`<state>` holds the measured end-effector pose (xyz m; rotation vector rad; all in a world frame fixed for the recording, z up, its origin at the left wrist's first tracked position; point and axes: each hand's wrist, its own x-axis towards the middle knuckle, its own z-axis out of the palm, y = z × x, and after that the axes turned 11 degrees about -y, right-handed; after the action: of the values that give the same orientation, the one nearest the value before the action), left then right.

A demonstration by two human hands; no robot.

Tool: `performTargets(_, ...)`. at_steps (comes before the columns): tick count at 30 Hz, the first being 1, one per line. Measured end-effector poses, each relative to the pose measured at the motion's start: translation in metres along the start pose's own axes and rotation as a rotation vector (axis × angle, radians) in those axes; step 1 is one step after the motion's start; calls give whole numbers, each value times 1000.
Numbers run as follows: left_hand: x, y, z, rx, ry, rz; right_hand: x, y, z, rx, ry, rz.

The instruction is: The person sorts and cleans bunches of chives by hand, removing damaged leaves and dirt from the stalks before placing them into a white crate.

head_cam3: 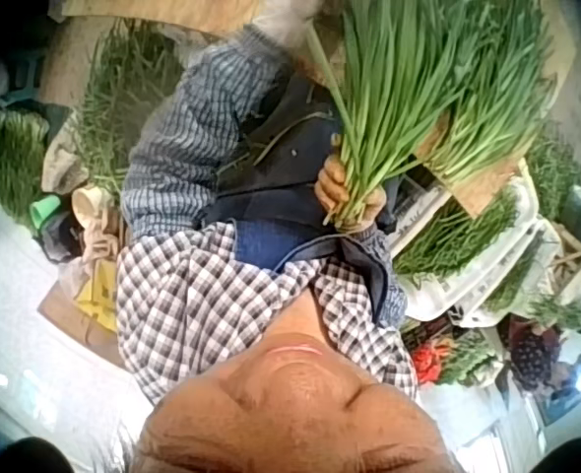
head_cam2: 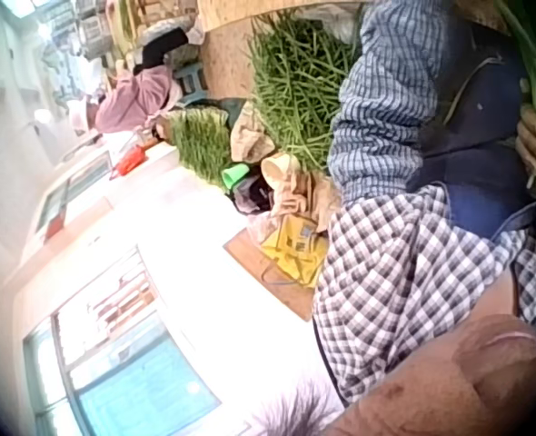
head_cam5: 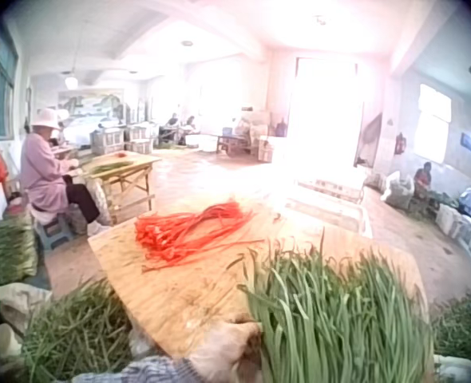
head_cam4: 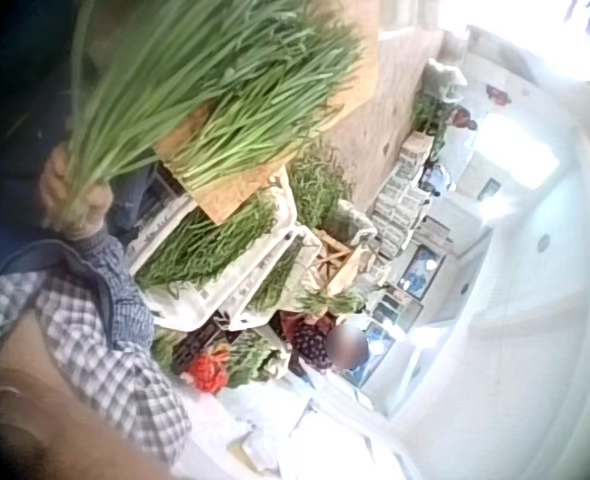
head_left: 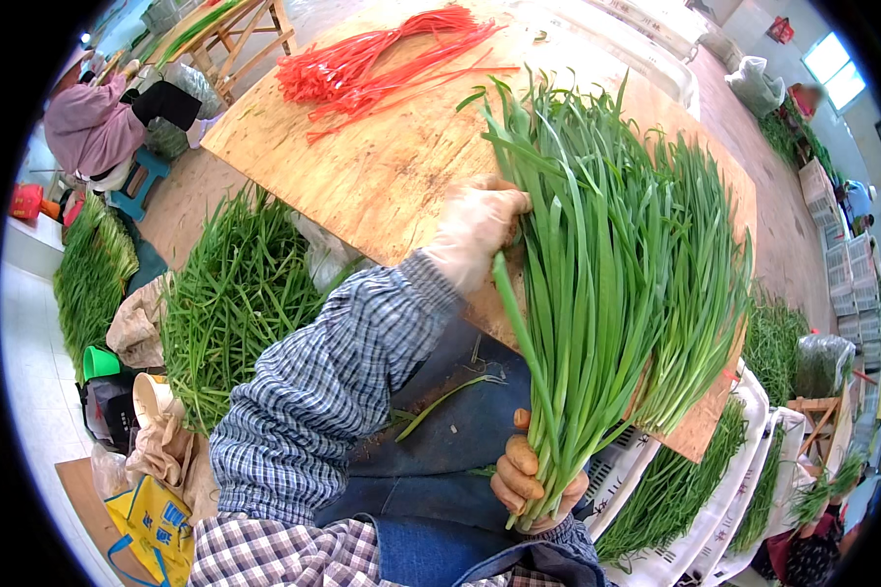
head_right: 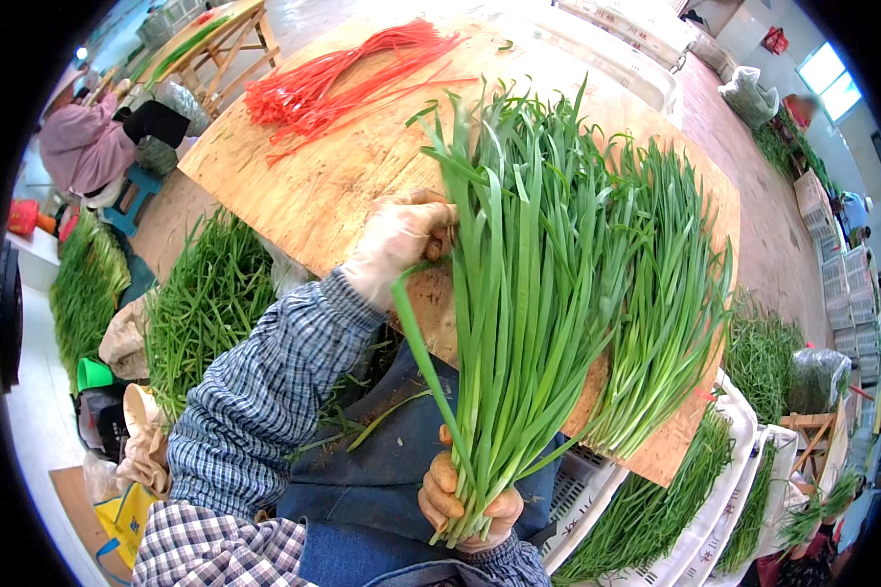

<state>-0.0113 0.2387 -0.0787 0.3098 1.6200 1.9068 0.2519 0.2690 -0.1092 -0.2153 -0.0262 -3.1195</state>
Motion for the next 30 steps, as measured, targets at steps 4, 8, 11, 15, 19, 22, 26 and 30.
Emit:
performTargets(4,-16,-3,-17,-222,-134,59,-1,-1,-1,2,7,-10)
performTargets(8,-28,-3,-26,-363,-233,79,0,0,-1,-6,11,-10)
performTargets(11,-35,-4,-28,-387,-229,95,0,0,-1,-16,0,-12)
performTargets(15,-45,-5,-28,-426,-220,108,0,-1,-1,-30,-12,-12)
performTargets(19,-53,-2,-28,-483,-224,84,0,0,-1,-14,-21,-8)
performTargets(22,-51,-4,-27,-405,-229,182,0,0,-1,1,-25,-3)
performTargets(26,-54,10,-26,-116,-240,244,0,-1,0,-10,-22,-9)
performTargets(30,-58,21,-32,20,-354,203,0,0,-1,-10,-6,-20)
